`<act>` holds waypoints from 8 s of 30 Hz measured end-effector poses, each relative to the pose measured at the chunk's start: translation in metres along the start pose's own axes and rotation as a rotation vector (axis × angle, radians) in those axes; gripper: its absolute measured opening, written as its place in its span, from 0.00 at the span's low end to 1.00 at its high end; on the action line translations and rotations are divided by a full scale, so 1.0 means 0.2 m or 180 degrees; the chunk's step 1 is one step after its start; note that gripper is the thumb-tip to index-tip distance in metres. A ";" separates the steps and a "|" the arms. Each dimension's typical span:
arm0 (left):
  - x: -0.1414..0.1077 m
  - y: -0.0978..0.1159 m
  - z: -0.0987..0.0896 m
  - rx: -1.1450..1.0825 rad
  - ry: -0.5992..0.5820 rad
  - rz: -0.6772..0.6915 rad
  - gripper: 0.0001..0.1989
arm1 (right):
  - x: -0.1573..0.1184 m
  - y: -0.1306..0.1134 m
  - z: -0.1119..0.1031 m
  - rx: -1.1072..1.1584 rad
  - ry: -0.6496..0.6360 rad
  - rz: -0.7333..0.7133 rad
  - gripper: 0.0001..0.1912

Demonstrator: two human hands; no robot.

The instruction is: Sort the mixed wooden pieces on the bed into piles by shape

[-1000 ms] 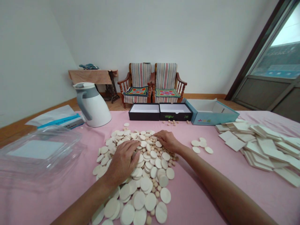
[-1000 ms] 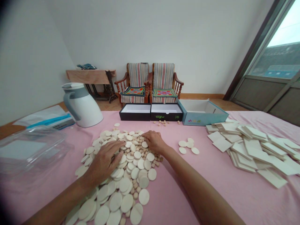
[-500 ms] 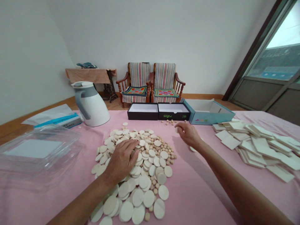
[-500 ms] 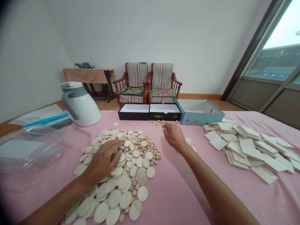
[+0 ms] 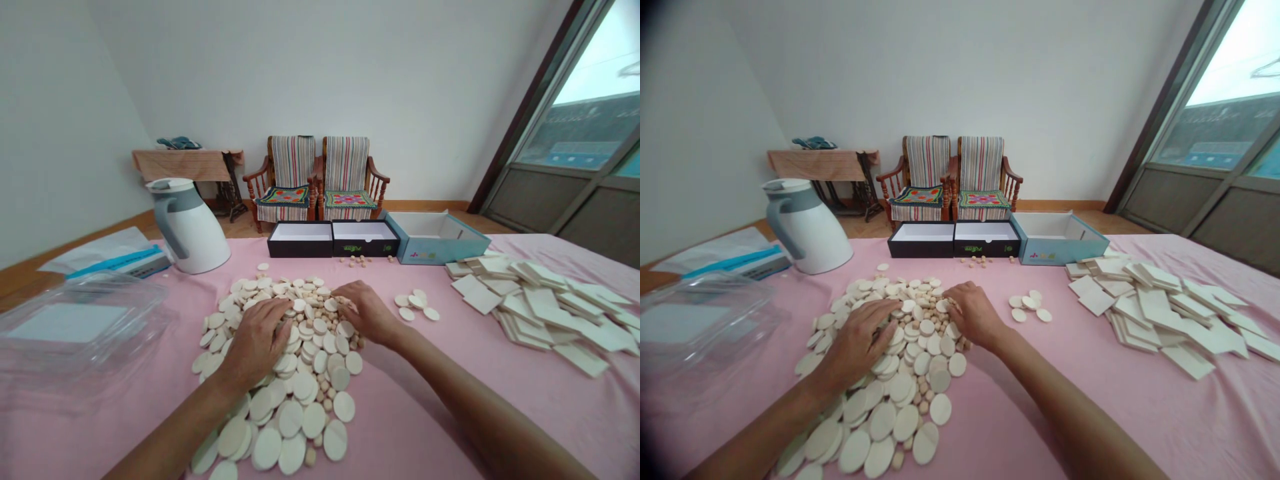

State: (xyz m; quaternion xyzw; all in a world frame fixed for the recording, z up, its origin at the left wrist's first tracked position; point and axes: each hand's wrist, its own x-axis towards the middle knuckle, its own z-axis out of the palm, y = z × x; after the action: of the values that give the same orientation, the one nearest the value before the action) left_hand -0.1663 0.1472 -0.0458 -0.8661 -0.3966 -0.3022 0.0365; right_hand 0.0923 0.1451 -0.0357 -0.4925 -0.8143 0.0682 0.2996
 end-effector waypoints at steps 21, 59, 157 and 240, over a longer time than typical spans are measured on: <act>0.00 -0.01 0.01 0.0031 -0.0018 0.0042 0.15 | -0.10 0.17 -0.34 -0.1778 0.0266 0.1912 0.11; 0.00 -0.02 0.01 0.0041 0.0019 0.0047 0.15 | 0.05 0.44 -0.18 -0.0043 0.0387 0.0820 0.11; 0.00 0.00 0.00 -0.0046 -0.0002 -0.0037 0.15 | -0.05 0.24 -0.16 0.0324 -0.1508 0.1194 0.06; 0.02 0.01 0.05 -0.0025 0.0139 -0.0015 0.15 | -0.11 0.00 -0.10 -0.1093 -0.1034 0.1302 0.12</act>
State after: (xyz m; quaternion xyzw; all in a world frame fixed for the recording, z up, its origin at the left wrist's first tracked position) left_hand -0.1586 0.1521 -0.0509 -0.8585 -0.3966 -0.3226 0.0411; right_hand 0.1100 0.1223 -0.0296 -0.6721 -0.7352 0.0663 0.0581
